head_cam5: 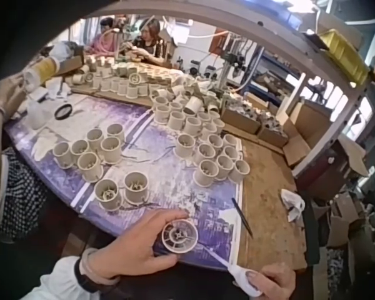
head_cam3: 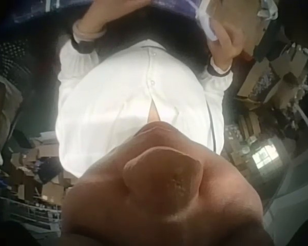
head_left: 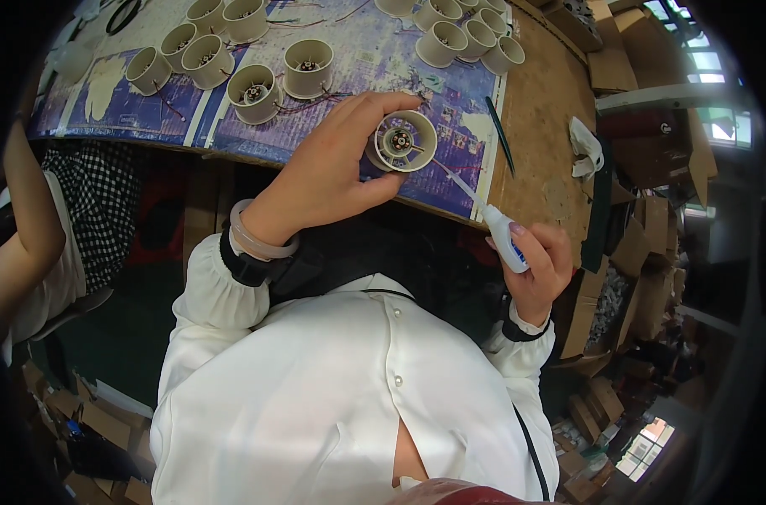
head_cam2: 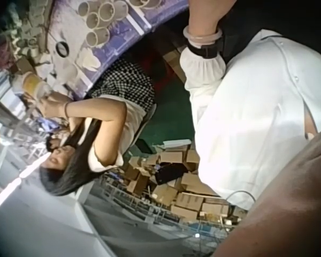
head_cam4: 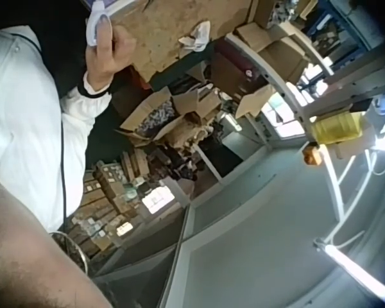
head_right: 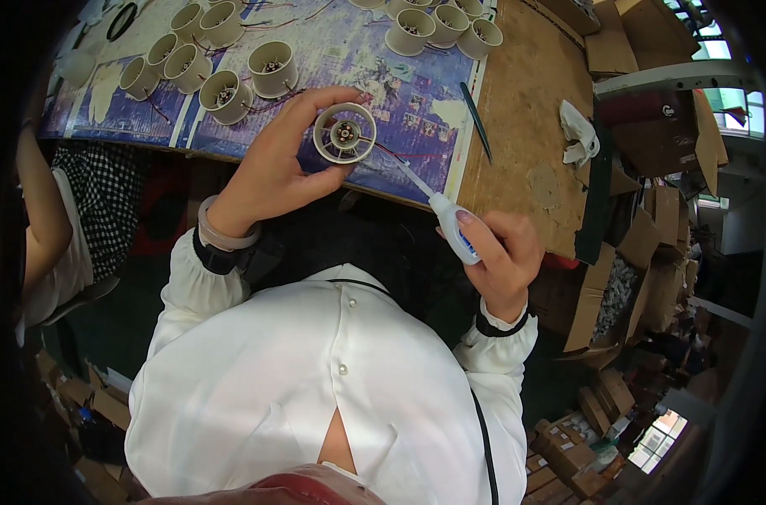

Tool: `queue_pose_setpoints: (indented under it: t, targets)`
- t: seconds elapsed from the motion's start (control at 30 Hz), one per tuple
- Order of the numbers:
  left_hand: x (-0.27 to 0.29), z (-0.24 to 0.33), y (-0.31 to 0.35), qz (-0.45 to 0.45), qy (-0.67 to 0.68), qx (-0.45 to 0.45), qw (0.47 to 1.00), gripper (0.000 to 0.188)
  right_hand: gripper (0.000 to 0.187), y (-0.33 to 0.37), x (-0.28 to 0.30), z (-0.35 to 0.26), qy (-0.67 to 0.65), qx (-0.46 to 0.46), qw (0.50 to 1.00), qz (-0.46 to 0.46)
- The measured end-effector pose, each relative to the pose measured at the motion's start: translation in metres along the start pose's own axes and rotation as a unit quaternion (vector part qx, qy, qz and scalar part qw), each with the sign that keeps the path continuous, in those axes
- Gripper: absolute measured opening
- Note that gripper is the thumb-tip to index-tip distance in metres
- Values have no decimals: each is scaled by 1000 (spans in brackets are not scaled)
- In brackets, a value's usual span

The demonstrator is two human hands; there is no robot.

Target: The person applies glue to a white plastic housing, inserts a motor, and uses tweezers to thread wires through a side hole. They then pick up another housing, insert a motor, and thread its wires through the side hole by hand.

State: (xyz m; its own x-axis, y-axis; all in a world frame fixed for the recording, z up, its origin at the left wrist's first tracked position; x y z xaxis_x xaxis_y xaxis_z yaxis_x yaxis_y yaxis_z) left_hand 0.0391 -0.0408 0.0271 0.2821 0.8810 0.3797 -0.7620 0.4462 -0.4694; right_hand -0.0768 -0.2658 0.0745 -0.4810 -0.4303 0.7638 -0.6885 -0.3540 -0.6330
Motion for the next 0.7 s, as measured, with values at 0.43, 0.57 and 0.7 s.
queue_pose_setpoints:
  t: [0.43,0.57,0.7]
  targets:
    - [13,0,6,6,-44,19,999,61,35,72,-51,72,-772,-410,423,240]
    - [19,0,11,-20,-121,-8,992,61,35,57,-52,75,-799,-398,358,274]
    - [25,-2,20,-24,-217,-1,976,63,36,57,-55,89,-805,-408,324,282]
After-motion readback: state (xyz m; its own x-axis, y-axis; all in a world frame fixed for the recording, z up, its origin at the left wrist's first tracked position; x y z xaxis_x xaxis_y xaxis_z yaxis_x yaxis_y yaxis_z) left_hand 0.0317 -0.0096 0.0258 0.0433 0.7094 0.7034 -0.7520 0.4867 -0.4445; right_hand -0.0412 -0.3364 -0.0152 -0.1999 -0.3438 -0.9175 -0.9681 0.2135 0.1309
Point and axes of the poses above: each hand's wrist, its own y-axis away from the middle knuckle, its own x-axis out of the back of the hand, z = x × y, the point moved 5 cm from there along -y, towards the middle knuckle, and after that the axes turned 1 degree about x, right-handed, at the moved point
